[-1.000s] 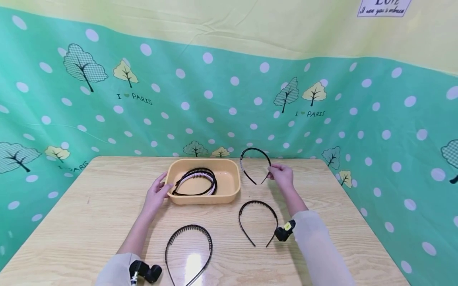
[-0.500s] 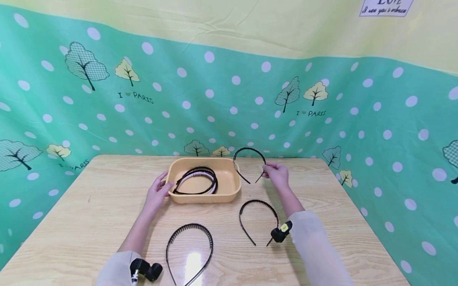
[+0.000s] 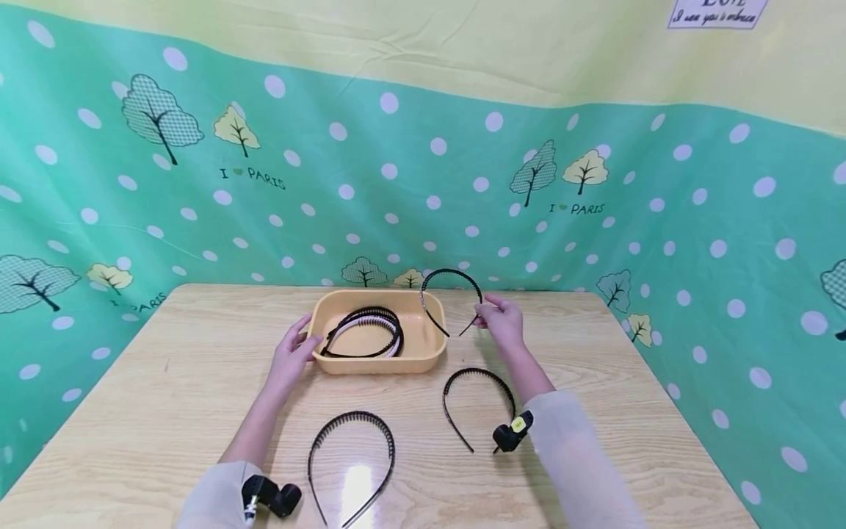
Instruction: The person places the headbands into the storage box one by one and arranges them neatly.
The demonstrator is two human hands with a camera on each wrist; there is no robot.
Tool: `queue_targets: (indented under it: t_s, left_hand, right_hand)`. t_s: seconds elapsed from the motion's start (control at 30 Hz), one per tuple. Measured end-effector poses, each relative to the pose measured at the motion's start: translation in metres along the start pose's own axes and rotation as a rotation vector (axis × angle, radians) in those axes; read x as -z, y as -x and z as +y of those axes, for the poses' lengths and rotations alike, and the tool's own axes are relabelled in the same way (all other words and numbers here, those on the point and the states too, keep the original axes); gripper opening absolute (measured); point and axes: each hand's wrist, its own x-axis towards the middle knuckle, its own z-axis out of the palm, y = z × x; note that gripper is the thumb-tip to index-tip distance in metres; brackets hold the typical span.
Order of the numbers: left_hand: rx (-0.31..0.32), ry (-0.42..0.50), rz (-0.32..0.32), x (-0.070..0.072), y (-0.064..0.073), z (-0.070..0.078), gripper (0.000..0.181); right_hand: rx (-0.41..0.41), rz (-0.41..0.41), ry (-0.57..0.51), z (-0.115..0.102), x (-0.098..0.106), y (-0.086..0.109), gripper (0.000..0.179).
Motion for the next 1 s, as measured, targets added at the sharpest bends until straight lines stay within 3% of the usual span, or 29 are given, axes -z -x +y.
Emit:
queue_targets:
  t_s: [0.4,0.87,1.0]
  left_hand:
    - [0.009,0.010,-0.006,0.000,-0.001,0.000,0.057]
    - [0.033,0.029,-0.022,-0.002,0.017,0.029,0.057]
    - [0.027,0.032,-0.022,-0.002,0.018,0.029,0.056]
  right_hand:
    - [-0.025,-0.024,-0.044,-0.002,-0.011,0.011,0.041]
    - [-0.042,-0.075,-0.131,-0.001,-0.028,0.026,0.043]
    - [-0.039,-0.077,-0.128,-0.001,-0.032,0.030,0.044]
